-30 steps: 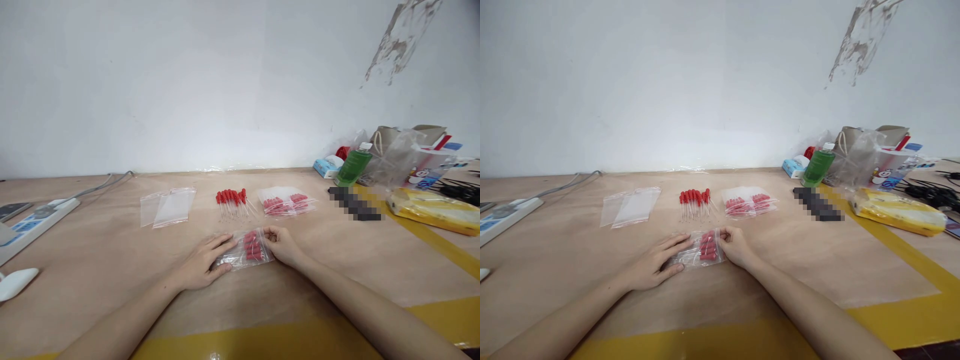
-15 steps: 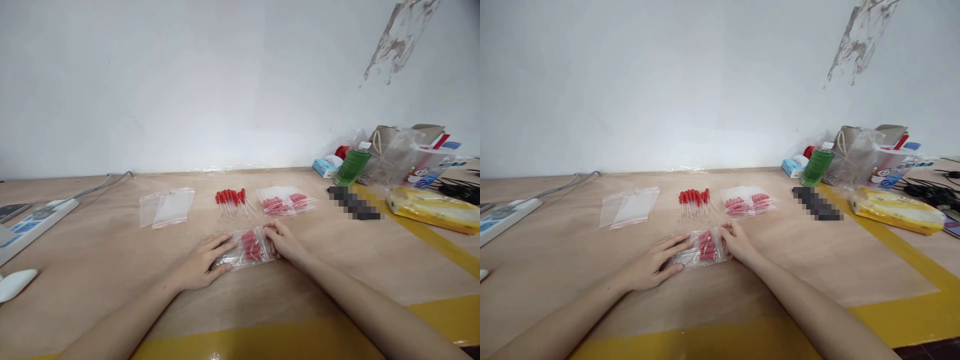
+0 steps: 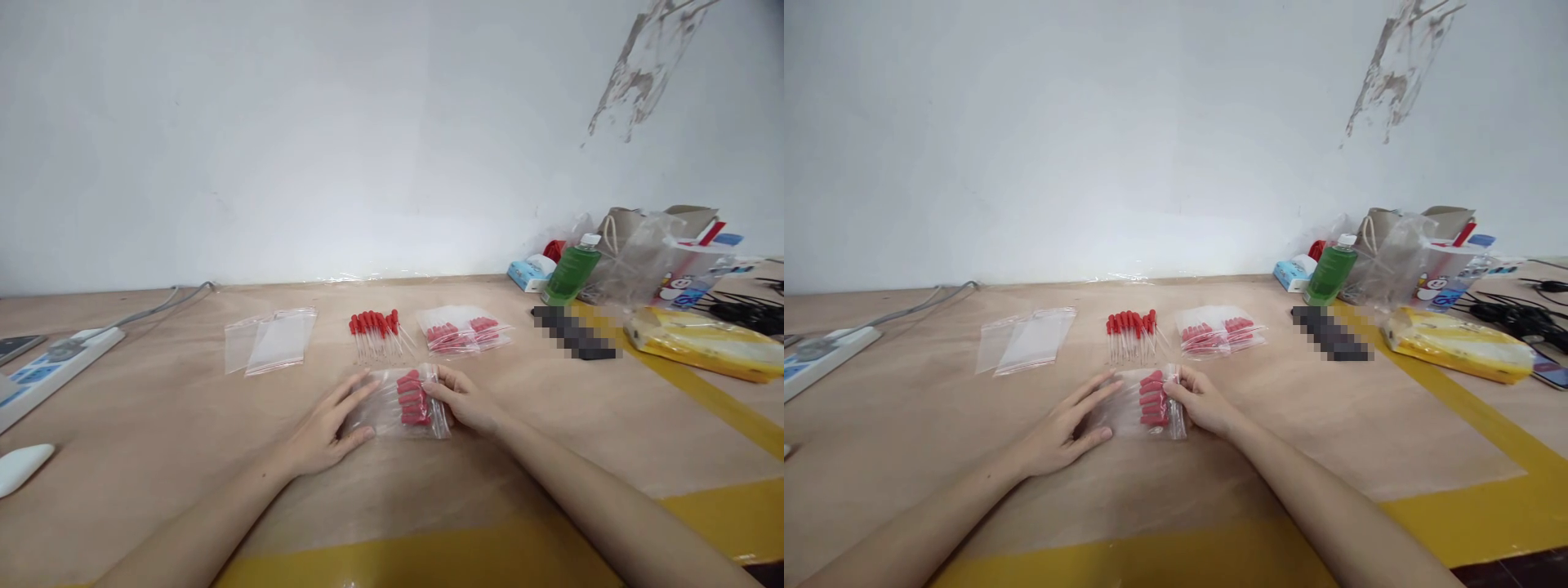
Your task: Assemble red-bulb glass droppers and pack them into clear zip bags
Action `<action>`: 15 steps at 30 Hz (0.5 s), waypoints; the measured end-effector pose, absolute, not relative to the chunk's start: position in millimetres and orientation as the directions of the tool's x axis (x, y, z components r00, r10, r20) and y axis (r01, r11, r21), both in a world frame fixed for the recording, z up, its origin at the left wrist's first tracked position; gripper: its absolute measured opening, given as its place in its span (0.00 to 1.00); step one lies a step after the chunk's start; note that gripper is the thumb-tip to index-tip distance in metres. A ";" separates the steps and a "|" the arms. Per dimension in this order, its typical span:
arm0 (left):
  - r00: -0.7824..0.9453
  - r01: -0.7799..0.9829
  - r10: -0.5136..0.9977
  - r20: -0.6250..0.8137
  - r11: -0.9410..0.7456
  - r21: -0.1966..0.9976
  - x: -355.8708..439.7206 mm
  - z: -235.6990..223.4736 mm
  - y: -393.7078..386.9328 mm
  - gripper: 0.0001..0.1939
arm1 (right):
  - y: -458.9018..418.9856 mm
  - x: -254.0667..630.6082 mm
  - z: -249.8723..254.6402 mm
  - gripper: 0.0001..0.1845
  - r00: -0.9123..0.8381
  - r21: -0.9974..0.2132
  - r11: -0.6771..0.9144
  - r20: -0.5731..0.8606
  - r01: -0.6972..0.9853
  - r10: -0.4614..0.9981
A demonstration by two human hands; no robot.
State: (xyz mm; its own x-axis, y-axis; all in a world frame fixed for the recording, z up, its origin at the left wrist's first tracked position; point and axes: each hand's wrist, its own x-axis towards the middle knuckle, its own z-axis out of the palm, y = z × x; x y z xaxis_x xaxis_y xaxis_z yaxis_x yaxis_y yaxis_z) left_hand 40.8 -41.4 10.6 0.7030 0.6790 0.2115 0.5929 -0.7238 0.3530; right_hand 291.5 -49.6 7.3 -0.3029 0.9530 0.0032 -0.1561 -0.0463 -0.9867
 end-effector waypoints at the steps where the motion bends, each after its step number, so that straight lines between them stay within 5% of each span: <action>1: 0.683 0.609 0.693 0.230 -0.714 0.346 40.8 10.3 -41.3 0.28 | -49.8 294.2 8.7 0.16 -0.299 -0.978 -0.052 0.011 -0.200 0.954; 10: 0.367 0.859 0.806 0.465 -0.486 0.164 18.2 5.0 -10.4 0.25 | -19.5 344.8 19.1 0.13 0.332 -0.909 0.247 0.131 -0.336 0.934; 15: 0.103 0.983 0.896 0.432 -0.159 0.095 -14.6 6.5 14.7 0.26 | 6.9 371.2 11.9 0.10 0.425 -0.897 0.244 0.071 -0.369 0.903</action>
